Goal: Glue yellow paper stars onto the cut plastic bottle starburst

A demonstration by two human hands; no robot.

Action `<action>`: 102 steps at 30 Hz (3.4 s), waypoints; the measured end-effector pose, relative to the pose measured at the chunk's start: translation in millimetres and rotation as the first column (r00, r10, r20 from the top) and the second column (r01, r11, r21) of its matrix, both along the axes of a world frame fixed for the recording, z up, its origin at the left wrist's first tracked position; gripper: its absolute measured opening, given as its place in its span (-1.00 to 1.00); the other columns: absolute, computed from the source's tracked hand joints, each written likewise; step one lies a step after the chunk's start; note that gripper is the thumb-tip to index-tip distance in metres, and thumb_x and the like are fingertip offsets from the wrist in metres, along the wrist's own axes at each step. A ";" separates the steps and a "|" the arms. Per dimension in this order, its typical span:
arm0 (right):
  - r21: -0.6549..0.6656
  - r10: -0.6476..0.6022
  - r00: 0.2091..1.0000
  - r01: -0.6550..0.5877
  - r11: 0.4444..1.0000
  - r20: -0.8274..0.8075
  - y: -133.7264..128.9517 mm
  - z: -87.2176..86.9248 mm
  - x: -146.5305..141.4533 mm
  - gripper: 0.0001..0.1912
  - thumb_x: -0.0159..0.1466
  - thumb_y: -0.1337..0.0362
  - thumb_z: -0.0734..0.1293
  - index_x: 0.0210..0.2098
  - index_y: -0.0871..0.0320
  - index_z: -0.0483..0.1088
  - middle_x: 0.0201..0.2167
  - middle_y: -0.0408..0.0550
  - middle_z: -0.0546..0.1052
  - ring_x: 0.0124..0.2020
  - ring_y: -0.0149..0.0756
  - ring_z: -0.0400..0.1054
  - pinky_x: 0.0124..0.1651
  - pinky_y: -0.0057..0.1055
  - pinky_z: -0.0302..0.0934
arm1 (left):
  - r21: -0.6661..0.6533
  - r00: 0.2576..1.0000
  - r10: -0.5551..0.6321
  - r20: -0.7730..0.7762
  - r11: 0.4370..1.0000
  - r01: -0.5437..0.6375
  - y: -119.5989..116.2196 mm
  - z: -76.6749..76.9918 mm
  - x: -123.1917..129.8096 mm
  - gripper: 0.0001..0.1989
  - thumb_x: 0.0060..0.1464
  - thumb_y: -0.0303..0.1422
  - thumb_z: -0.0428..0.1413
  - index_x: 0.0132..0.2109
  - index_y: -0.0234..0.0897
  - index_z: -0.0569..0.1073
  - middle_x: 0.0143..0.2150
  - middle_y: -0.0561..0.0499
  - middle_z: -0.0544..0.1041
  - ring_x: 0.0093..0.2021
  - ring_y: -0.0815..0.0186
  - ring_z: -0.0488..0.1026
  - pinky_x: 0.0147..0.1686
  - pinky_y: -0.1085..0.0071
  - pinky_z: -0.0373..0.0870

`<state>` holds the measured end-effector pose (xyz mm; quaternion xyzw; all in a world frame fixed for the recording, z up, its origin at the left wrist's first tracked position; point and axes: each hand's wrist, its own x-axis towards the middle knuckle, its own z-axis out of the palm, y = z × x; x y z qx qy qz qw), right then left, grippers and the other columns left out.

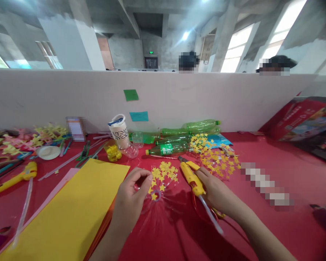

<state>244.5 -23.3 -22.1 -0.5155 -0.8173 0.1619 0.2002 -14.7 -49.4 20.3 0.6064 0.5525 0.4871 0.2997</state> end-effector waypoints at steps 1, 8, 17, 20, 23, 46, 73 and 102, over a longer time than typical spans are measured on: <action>-0.042 0.016 0.998 -0.014 0.999 0.055 1.3 -7.1 6.0 -0.74 0.01 0.51 0.22 -0.30 0.15 0.28 -0.24 0.02 0.38 -0.26 -0.21 0.32 -0.21 -0.32 0.19 | -0.034 1.000 -0.006 0.015 0.999 0.007 -0.3 0.0 -0.9 -0.86 0.11 -0.29 0.05 -0.36 -0.22 0.39 -0.38 0.08 0.38 -0.32 0.34 0.32 -0.30 0.48 0.26; -0.060 0.076 0.985 -0.067 0.996 0.154 -5.1 -15.2 15.8 -0.53 -0.08 0.54 0.23 -0.16 0.15 0.33 -0.15 0.06 0.39 -0.10 -0.09 0.26 -0.05 -0.16 0.17 | -0.146 0.990 -0.105 0.099 0.982 0.119 -4.9 4.8 6.7 -0.84 0.08 -0.29 0.06 -0.41 -0.24 0.40 -0.43 0.10 0.35 -0.36 0.35 0.28 -0.32 0.48 0.21; 0.418 0.308 0.926 -0.196 0.887 -0.220 -18.6 45.9 -57.9 -0.89 0.28 0.40 0.24 -0.20 0.14 0.29 -0.29 -0.05 0.45 -0.27 -0.30 0.30 -0.23 -0.36 0.21 | -0.329 0.890 -0.124 0.438 0.900 0.287 -7.0 3.0 17.1 -0.86 0.04 -0.28 0.12 -0.38 -0.25 0.40 -0.43 0.12 0.35 -0.36 0.40 0.25 -0.31 0.49 0.21; 0.520 0.355 0.924 -0.236 0.821 -0.141 -20.0 41.1 -67.7 -0.90 0.27 0.42 0.25 -0.21 0.16 0.31 -0.31 -0.05 0.47 -0.28 -0.29 0.30 -0.22 -0.33 0.20 | -0.332 0.881 -0.107 0.461 0.900 0.283 -8.7 3.6 16.2 -0.87 0.02 -0.31 0.13 -0.40 -0.27 0.39 -0.44 0.13 0.32 -0.37 0.41 0.22 -0.31 0.50 0.19; 0.554 0.374 0.923 -0.268 0.788 -0.086 -19.6 34.4 -69.5 -0.90 0.27 0.44 0.26 -0.22 0.17 0.32 -0.34 -0.06 0.49 -0.32 -0.31 0.30 -0.24 -0.34 0.21 | -0.338 0.877 -0.097 0.471 0.898 0.281 -11.2 6.3 16.4 -0.86 0.01 -0.33 0.13 -0.44 -0.28 0.37 -0.47 0.14 0.28 -0.40 0.42 0.18 -0.35 0.51 0.17; 0.406 0.245 0.913 -0.099 0.909 -0.326 -16.9 27.1 -65.9 -0.89 0.23 0.46 0.22 -0.35 0.15 0.32 -0.48 -0.13 0.40 -0.47 -0.42 0.23 -0.42 -0.46 0.14 | 0.245 0.889 0.104 -0.447 0.969 0.010 -25.0 -40.9 -8.5 -0.89 0.07 -0.37 0.09 -0.21 -0.17 0.45 -0.09 -0.07 0.30 -0.09 0.17 0.31 -0.08 0.21 0.30; 0.072 -0.008 0.918 0.039 0.997 -0.396 -26.7 -12.7 -96.0 -0.93 0.33 0.27 0.13 -0.27 0.11 0.19 -0.45 -0.06 0.53 -0.44 -0.29 0.47 -0.37 -0.42 0.30 | 0.377 0.699 0.318 -0.641 0.923 -0.074 -19.6 -59.8 9.2 -0.85 0.04 -0.39 0.11 -0.24 -0.25 0.55 0.14 -0.22 0.29 0.09 -0.07 0.23 0.02 -0.05 0.20; -0.588 -0.322 0.699 -0.173 0.790 -0.639 -16.4 -7.4 -92.4 -0.91 0.19 0.28 0.25 -0.43 0.14 0.25 -0.82 -0.36 0.30 -0.80 -0.54 0.11 -0.70 -0.61 -0.13 | 0.302 0.903 0.176 -0.393 0.952 -0.054 -19.4 -78.5 18.5 -0.87 0.04 -0.48 0.11 -0.34 -0.20 0.54 0.13 -0.07 0.32 0.14 0.08 0.21 0.16 0.00 0.14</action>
